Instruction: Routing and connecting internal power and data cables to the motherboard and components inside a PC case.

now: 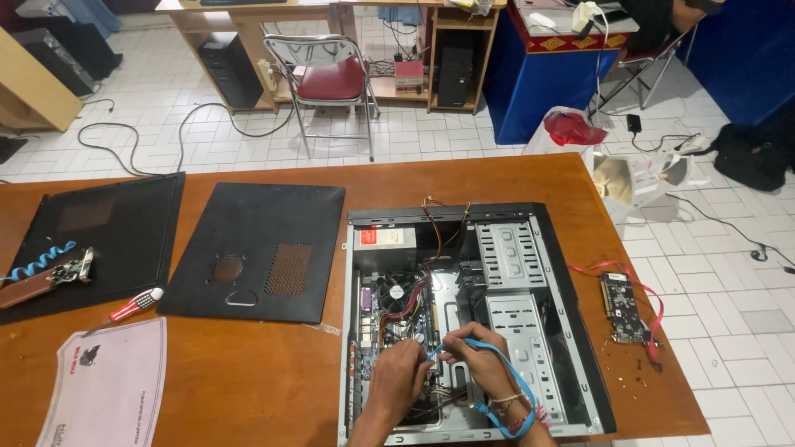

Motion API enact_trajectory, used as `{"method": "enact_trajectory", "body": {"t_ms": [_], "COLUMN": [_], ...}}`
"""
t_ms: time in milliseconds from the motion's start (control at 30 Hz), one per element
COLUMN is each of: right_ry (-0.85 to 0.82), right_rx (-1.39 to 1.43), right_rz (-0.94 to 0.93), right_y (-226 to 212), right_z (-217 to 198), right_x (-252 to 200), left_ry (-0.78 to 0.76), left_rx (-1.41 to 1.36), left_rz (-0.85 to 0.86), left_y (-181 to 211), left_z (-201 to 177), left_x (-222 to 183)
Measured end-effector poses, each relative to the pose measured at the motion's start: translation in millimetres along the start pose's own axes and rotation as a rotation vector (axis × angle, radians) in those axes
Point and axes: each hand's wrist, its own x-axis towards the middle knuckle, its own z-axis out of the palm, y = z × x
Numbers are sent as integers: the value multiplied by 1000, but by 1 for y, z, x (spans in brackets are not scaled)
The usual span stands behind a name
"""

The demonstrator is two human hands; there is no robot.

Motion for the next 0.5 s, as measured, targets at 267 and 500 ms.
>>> {"method": "enact_trajectory", "body": {"t_ms": [267,500], "right_ry": [-19,-164], "right_rx": [122,-71], "right_rz": [192,-48], "right_y": [-7,-7], "right_z": [-3,1], "right_x": [6,-2], "left_ry": [134,-330], "left_rx": [127,-580], "left_rz": [140,-350], "left_y": [11,46], "left_z": [-12,-49], "left_x": [4,7]}}
